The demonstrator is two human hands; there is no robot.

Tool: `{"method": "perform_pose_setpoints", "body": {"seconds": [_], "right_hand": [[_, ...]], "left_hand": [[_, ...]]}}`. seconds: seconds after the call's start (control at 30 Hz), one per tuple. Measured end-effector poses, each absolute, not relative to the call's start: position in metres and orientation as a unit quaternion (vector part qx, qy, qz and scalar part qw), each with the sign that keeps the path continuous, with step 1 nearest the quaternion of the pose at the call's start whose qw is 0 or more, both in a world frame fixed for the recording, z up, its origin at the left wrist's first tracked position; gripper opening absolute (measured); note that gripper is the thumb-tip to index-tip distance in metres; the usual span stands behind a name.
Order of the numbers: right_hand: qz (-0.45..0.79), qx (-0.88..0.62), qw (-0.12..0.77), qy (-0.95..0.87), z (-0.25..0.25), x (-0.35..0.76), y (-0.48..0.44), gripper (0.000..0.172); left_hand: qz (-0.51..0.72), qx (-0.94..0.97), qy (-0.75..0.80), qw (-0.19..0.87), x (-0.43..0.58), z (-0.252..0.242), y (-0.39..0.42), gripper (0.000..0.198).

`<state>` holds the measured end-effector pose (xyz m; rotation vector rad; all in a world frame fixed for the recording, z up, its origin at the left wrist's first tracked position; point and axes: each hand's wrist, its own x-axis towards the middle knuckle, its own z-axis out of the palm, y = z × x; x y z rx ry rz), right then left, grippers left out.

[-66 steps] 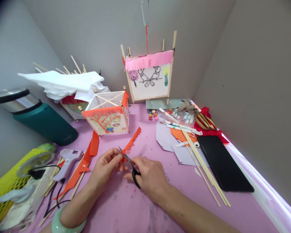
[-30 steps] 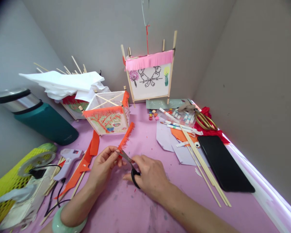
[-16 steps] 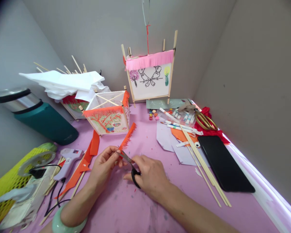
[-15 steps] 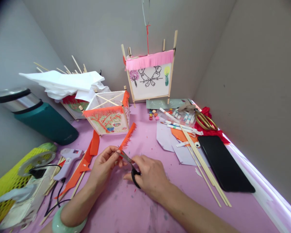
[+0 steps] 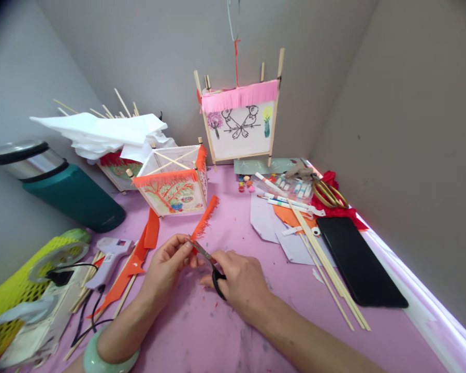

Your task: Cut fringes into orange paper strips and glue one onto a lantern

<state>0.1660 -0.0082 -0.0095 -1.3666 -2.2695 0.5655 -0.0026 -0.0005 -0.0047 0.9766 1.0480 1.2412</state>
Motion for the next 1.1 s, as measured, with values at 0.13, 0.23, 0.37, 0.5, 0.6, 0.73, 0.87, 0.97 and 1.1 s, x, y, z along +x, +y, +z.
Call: {"method": "perform_pose_setpoints", "body": {"seconds": [0.13,0.23,0.37,0.5,0.6,0.73,0.87,0.97,1.1], "right_hand": [[0.210,-0.496,0.211,-0.816,-0.0088,0.1658,-0.0075,0.027],[0.212,-0.491,0.218,-0.816,-0.0093,0.1659,-0.0076,0.026],[0.214,-0.489,0.220,-0.817,-0.0110,0.1667,-0.0082,0.026],[0.218,-0.492,0.219,-0.814,-0.0118,0.1665,-0.0088,0.026],[0.219,-0.496,0.222,-0.810,-0.0106,0.1659,-0.0093,0.028],[0.216,-0.496,0.238,-0.807,-0.0075,0.1653,-0.0099,0.031],[0.217,-0.491,0.253,-0.805,-0.0051,0.1653,-0.0102,0.030],[0.224,-0.486,0.253,-0.806,-0.0049,0.1657,-0.0098,0.031],[0.223,-0.484,0.248,-0.809,-0.0063,0.1658,-0.0085,0.031]], "left_hand": [[0.531,0.417,0.447,0.587,-0.0028,-0.0042,-0.0013,0.016],[0.530,0.418,0.451,0.584,-0.0027,-0.0041,-0.0011,0.016],[0.527,0.418,0.456,0.583,-0.0025,-0.0046,0.0002,0.018],[0.522,0.416,0.460,0.585,-0.0026,-0.0043,0.0006,0.018],[0.512,0.418,0.464,0.590,-0.0027,-0.0029,-0.0002,0.018],[0.492,0.426,0.474,0.593,-0.0021,-0.0003,-0.0016,0.019],[0.484,0.426,0.472,0.601,-0.0008,0.0015,-0.0025,0.020],[0.480,0.428,0.470,0.604,0.0000,0.0022,-0.0025,0.021],[0.478,0.433,0.474,0.599,0.0007,0.0029,-0.0020,0.022]]}}
